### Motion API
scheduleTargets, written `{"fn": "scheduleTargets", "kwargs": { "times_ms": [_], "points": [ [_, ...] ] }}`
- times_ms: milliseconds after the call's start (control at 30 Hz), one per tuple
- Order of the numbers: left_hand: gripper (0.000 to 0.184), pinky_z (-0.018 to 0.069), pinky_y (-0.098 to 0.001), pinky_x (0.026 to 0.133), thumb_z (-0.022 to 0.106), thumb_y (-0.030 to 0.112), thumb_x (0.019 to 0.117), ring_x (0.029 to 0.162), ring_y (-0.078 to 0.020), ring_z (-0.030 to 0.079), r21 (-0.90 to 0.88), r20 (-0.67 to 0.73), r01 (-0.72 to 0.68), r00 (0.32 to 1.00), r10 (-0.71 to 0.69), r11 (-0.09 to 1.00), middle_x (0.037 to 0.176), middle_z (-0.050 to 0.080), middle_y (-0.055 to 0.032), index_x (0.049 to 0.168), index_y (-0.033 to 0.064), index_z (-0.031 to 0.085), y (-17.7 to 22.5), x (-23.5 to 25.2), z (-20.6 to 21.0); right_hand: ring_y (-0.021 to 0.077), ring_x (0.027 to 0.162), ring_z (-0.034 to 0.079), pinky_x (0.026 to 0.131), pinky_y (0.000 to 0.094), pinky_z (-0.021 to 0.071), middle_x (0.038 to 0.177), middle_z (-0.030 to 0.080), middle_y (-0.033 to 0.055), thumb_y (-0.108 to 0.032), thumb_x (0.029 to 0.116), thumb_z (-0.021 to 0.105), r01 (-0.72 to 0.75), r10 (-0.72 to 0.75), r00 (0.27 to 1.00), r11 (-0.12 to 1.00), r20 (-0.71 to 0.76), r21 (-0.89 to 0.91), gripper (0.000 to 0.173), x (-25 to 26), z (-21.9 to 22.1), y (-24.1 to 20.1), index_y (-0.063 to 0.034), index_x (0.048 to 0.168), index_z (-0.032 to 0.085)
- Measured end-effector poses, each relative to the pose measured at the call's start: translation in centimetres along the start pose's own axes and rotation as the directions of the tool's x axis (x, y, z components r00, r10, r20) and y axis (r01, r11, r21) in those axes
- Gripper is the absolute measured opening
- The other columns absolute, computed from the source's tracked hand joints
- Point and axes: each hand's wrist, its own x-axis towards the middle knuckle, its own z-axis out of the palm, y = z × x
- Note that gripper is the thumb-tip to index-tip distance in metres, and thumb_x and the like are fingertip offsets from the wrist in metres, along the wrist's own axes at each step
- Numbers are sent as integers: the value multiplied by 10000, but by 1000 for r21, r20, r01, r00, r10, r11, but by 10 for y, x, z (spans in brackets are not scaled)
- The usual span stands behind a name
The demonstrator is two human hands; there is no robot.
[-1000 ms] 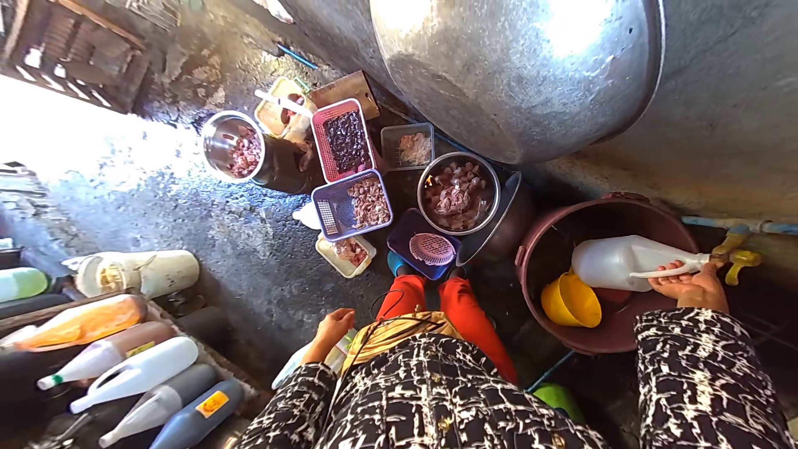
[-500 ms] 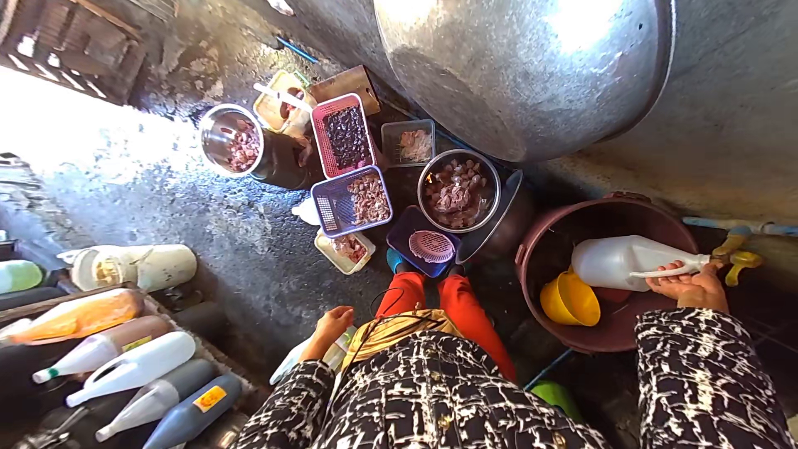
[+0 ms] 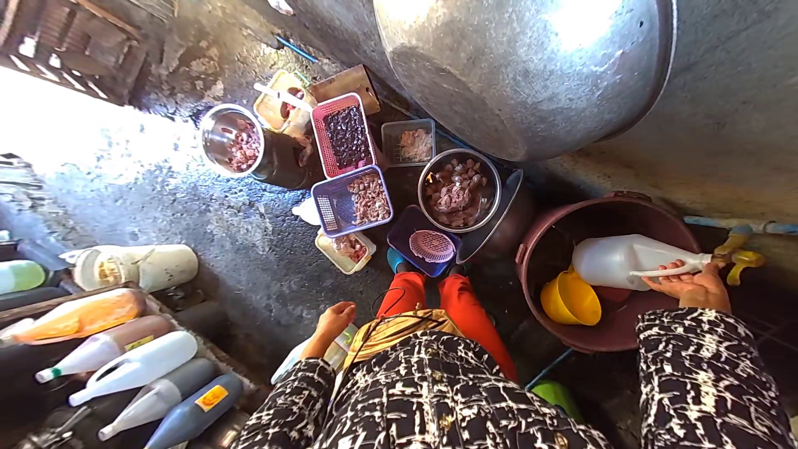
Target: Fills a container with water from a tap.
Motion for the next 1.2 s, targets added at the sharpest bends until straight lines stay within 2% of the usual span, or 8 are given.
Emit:
{"fn": "scheduleTargets", "kwargs": {
  "times_ms": [367, 433, 533, 667, 767, 867, 1033, 1200],
  "points": [
    [356, 523, -441, 955, 463, 211, 1108, 1038, -275, 682, 22, -3, -37, 999, 37, 999, 1203, 676, -228, 1349, -17, 594, 6, 2, 2, 205, 1149, 577, 975, 521, 472, 1231, 535, 77, -585, 1087, 204, 9, -9, 999, 1000, 31, -13, 611, 0, -2, -1, -103, 1385, 432],
    [359, 524, -448, 966, 462, 214, 1108, 1056, -285, 684, 26, 3, -48, 999, 48, 998, 1205, 676, -230, 1347, -18, 596, 10, 2, 3, 198, 1186, 574, 1002, 519, 466, 1276, 542, 76, -601, 1081, 209, -7, 7, 999, 1000, 39, -11, 635, 4, -3, -1, -114, 1429, 422],
    [363, 521, -455, 972, 461, 224, 1110, 1062, -291, 684, 37, 7, -60, 998, 60, 997, 1201, 680, -228, 1351, -12, 596, 15, 1, 4, 160, 976, 598, 909, 477, 499, 1045, 539, 39, -623, 1071, 202, -14, 15, 1000, 1000, 19, -24, 601, 11, -2, -1, -133, 1304, 460],
    [370, 515, -443, 984, 453, 226, 1113, 1074, -283, 681, 42, 20, -66, 998, 65, 997, 1216, 676, -229, 1362, -12, 588, 17, 3, 4, 168, 920, 601, 874, 484, 510, 1000, 539, 33, -629, 1068, 232, -13, 13, 1000, 1000, 14, -11, 590, 11, -2, -1, -124, 1240, 483],
    [362, 519, -437, 976, 453, 215, 1113, 1061, -277, 685, 43, 18, -65, 998, 65, 997, 1210, 679, -228, 1354, -16, 591, 20, 0, 3, 180, 979, 602, 905, 485, 508, 1075, 538, 52, -616, 1074, 230, -3, 3, 1000, 1000, 27, -23, 614, 11, -3, -1, -104, 1321, 462],
    [362, 516, -434, 977, 447, 212, 1115, 1068, -277, 681, 36, 18, -60, 998, 59, 998, 1219, 674, -231, 1359, -16, 587, 21, -2, 3, 175, 983, 602, 899, 481, 509, 1069, 535, 49, -618, 1072, 234, -10, 10, 1000, 1000, 6, -20, 601, 10, 0, -1, -115, 1311, 459],
    [359, 518, -435, 968, 457, 212, 1111, 1048, -269, 681, 31, 9, -62, 998, 61, 998, 1206, 675, -229, 1353, -18, 590, 20, -2, 4, 193, 1110, 589, 961, 495, 487, 1202, 541, 78, -593, 1084, 207, -4, 4, 1000, 1000, 1, -8, 623, -3, 3, -2, -104, 1408, 420],
    [364, 518, -441, 985, 453, 215, 1113, 1076, -284, 683, 32, 20, -61, 998, 60, 998, 1219, 675, -232, 1361, -15, 587, 19, 1, 6, 197, 1081, 595, 949, 494, 493, 1168, 541, 79, -584, 1088, 210, 3, -3, 1000, 1000, 0, -10, 609, -5, 4, -2, -99, 1379, 433]
  ]
}}
